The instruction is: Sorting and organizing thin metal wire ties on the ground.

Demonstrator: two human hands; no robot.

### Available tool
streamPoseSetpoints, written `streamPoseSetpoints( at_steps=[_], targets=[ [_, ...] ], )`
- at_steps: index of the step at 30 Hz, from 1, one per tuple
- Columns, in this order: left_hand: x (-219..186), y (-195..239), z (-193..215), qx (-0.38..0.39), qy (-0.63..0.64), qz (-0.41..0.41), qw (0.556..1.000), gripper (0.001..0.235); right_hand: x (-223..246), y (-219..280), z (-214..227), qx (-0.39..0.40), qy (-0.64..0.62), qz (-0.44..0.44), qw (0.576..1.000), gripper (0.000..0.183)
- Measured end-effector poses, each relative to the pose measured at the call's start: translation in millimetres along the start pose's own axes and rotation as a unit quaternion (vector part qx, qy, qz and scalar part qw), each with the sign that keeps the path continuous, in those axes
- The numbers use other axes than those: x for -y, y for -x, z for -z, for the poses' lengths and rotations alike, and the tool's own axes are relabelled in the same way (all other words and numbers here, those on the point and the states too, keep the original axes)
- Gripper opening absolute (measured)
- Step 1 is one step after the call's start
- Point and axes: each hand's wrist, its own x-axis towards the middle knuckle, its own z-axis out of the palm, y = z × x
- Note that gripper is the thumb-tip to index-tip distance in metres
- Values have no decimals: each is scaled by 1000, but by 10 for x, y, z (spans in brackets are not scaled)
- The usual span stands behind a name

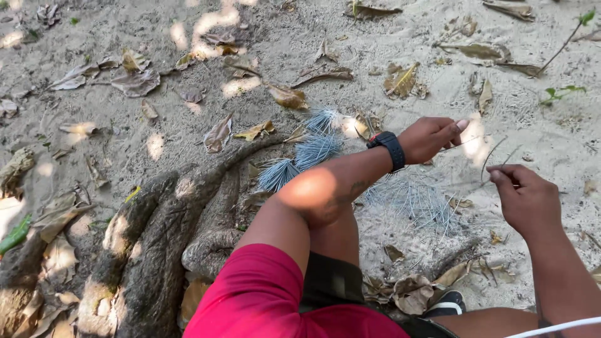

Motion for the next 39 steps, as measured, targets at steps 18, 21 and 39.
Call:
streamPoseSetpoints(
  at_steps=[18, 21, 39],
  targets=[
    [31, -4, -77, 36, -101, -9, 994, 70, 258, 396, 397, -64, -223, 110, 966, 8],
    [3, 17, -42, 40, -92, 14, 995, 68, 253, 396, 392, -97, -102, 171, 975, 11],
    [292, 171, 214, 4, -17, -60, 998, 49, -401, -75, -119, 31, -572, -261, 777, 11]
  ],
)
